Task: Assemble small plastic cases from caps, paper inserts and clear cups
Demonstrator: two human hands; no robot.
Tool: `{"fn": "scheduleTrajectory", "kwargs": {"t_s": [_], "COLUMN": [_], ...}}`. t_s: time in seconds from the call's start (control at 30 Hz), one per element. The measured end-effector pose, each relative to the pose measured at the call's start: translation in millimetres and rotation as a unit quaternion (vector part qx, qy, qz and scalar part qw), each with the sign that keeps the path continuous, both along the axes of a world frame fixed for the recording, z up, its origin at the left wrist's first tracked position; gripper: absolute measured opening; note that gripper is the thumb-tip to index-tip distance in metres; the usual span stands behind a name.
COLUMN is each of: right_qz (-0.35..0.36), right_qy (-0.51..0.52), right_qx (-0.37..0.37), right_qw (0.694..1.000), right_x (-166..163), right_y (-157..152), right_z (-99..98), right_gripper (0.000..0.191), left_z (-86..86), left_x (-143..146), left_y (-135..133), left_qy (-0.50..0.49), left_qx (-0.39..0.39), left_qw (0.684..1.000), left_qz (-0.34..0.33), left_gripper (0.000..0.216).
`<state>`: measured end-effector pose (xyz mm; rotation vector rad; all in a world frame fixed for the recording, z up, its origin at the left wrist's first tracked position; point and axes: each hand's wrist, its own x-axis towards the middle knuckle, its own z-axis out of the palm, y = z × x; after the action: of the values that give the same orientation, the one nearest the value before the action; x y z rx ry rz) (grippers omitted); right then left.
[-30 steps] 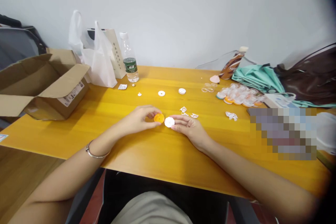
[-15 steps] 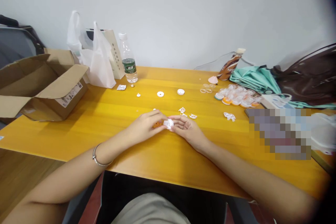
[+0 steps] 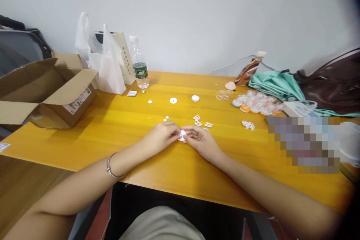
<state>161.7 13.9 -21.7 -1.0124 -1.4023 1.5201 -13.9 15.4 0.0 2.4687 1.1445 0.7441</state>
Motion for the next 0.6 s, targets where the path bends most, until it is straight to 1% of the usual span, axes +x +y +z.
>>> {"fn": "scheduleTrajectory", "kwargs": {"t_s": [0.1, 0.23, 0.33, 0.47, 0.6], "right_qz": [-0.006, -0.011, -0.014, -0.019, -0.020], "right_qy": [0.000, 0.010, 0.023, 0.037, 0.052], "right_qx": [-0.006, -0.024, -0.044, -0.060, -0.063], "right_qw": [1.000, 1.000, 0.999, 0.997, 0.996], "right_x": [-0.1, 1.2, 2.3, 3.5, 4.2], "right_y": [0.0, 1.1, 0.8, -0.2, 0.1], "right_z": [-1.0, -0.4, 1.6, 4.7, 5.5], "right_gripper": [0.024, 0.024, 0.025, 0.026, 0.025], "left_z": [-2.6, -7.1, -9.0, -7.5, -3.3], "left_x": [1.6, 1.3, -1.3, -5.6, -7.9], "left_y": [-3.3, -7.3, -7.8, -7.4, -8.6], "left_qy": [0.030, 0.086, 0.097, 0.091, 0.114], "left_qx": [0.046, 0.154, 0.218, 0.255, 0.290], "left_qw": [0.998, 0.984, 0.971, 0.962, 0.949], "left_qz": [0.008, 0.017, -0.001, -0.026, -0.051], "left_gripper": [0.015, 0.017, 0.019, 0.020, 0.019]}}
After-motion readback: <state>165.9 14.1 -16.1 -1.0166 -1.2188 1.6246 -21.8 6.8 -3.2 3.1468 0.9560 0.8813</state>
